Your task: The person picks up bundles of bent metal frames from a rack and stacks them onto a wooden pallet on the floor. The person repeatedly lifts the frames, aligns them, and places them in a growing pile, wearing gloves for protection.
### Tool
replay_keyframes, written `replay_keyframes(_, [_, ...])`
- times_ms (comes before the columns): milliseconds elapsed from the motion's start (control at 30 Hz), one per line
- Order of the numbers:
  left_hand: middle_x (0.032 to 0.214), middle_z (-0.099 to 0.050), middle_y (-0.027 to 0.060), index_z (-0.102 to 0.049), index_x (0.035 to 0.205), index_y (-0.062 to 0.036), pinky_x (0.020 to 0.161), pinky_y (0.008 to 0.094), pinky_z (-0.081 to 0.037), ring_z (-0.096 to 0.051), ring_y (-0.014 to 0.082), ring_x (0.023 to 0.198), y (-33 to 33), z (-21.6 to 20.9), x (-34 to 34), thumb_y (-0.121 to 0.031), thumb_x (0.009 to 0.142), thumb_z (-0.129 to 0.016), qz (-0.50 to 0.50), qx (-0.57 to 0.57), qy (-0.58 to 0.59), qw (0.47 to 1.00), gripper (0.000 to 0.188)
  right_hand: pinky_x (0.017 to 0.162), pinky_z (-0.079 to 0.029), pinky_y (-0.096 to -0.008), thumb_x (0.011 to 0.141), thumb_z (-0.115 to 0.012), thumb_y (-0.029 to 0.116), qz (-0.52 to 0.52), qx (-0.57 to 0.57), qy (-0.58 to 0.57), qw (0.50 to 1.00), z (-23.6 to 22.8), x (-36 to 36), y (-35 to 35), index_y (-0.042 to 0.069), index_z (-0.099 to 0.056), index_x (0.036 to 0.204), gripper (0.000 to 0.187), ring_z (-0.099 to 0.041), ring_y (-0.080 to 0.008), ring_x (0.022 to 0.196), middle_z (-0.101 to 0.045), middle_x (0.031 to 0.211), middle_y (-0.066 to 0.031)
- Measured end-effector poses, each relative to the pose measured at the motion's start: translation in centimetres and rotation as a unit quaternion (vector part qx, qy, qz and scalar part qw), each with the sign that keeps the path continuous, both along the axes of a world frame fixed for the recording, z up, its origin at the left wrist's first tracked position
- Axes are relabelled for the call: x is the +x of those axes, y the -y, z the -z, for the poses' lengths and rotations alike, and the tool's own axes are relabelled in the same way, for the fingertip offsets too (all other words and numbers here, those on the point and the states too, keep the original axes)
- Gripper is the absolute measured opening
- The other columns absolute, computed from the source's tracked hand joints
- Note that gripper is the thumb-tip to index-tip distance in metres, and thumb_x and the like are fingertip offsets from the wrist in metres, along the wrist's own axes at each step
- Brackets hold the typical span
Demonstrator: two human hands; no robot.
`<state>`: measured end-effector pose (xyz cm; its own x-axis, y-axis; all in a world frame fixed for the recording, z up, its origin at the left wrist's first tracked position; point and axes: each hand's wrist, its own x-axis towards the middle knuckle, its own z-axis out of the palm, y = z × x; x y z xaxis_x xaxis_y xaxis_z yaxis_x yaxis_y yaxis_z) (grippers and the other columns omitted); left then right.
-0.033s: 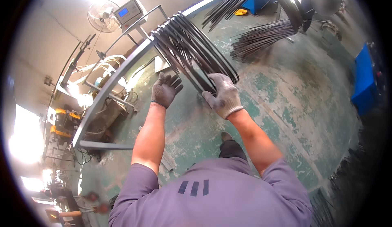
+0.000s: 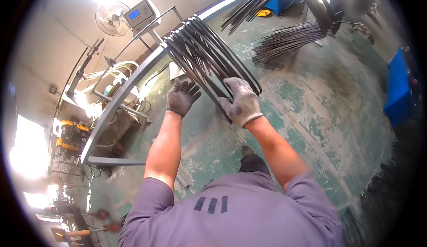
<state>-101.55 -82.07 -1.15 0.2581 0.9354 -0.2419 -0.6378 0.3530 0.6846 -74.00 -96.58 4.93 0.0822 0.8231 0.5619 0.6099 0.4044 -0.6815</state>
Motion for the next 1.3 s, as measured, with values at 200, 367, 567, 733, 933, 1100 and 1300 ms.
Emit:
replay_keyframes(200, [0.139,-0.070,0.0188,-0.064,0.140,0.0011,0.118,0.0584,-0.047,-0.064,0.0403,0.131,-12.5,-2.3,5.8,-0.046,0.114,-0.052,0.070,0.084,0.034,0.993,0.056,0.114,-0.049,-0.0505,0.088,-0.077,0.010,-0.027,0.038,0.069,0.996,2.5,-0.5,-15.0,0.004,-0.068,0.131,0.045,-0.062,-0.0431,0.131,-0.069,0.137,-0.0206])
replay_keyframes(367, [0.135,-0.072,0.0233,-0.063,0.143,0.0070,0.121,0.0590,-0.045,-0.067,0.0416,0.130,-14.5,-1.9,5.4,-0.031,0.107,-0.058,0.080,0.083,0.066,0.991,0.052,0.115,-0.047,-0.0506,0.089,-0.077,0.011,-0.031,0.000,0.041,0.999,3.4,-0.3,-16.9,0.005,-0.075,0.120,0.032,-0.063,-0.0392,0.131,-0.070,0.140,-0.0159])
replay_keyframes(567, [0.131,-0.074,0.0249,-0.063,0.140,0.0099,0.115,0.0570,-0.052,-0.071,0.0416,0.122,-13.5,-2.7,3.9,-0.027,0.106,-0.058,0.053,0.086,0.001,0.995,0.050,0.113,-0.049,-0.0509,0.082,-0.085,0.013,-0.083,0.021,0.021,0.996,0.8,0.7,-18.0,0.003,-0.075,0.121,0.041,-0.066,-0.0409,0.125,-0.074,0.129,-0.0179])
replay_keyframes(733, [0.124,-0.075,0.0260,-0.065,0.136,0.0099,0.109,0.0563,-0.056,-0.073,0.0414,0.116,-9.8,-3.7,-1.4,-0.027,0.105,-0.060,0.007,0.001,-0.003,1.000,0.049,0.113,-0.048,-0.0530,0.074,-0.094,0.022,-0.163,-0.059,-0.012,0.985,0.1,-2.4,-17.8,-0.001,-0.061,0.140,0.077,-0.063,-0.0447,0.128,-0.067,0.136,-0.0235])
replay_keyframes(933, [0.126,-0.071,0.0205,-0.051,0.151,0.0056,0.101,0.0551,-0.060,-0.074,0.0368,0.105,-5.5,-6.1,-6.1,-0.030,0.102,-0.068,-0.057,0.037,-0.003,0.998,0.062,0.103,-0.056,-0.0488,0.086,-0.082,0.023,-0.267,-0.265,-0.169,0.911,0.5,-7.4,-17.1,0.003,-0.050,0.154,0.077,-0.072,-0.0439,0.114,-0.073,0.126,-0.0249])
replay_keyframes(1100, [0.129,-0.069,0.0213,-0.049,0.153,0.0037,0.107,0.0616,-0.055,-0.071,0.0442,0.115,-2.2,-6.0,-4.3,-0.037,0.099,-0.069,-0.043,0.059,0.074,0.995,0.070,0.096,-0.059,-0.0421,0.086,-0.075,0.021,-0.241,-0.344,-0.197,0.886,0.8,-8.7,-16.3,0.005,-0.059,0.149,0.067,-0.077,-0.0342,0.101,-0.078,0.110,-0.0205])
replay_keyframes(1300, [0.134,-0.068,0.0243,-0.046,0.156,0.0035,0.106,0.0625,-0.056,-0.071,0.0472,0.118,-2.1,-1.9,-4.0,-0.040,0.103,-0.063,0.027,0.075,0.176,0.981,0.070,0.099,-0.057,-0.0415,0.100,-0.072,0.033,-0.245,-0.375,-0.157,0.880,3.4,-8.0,-12.4,0.001,-0.061,0.145,0.057,-0.075,-0.0366,0.110,-0.075,0.120,-0.0255])
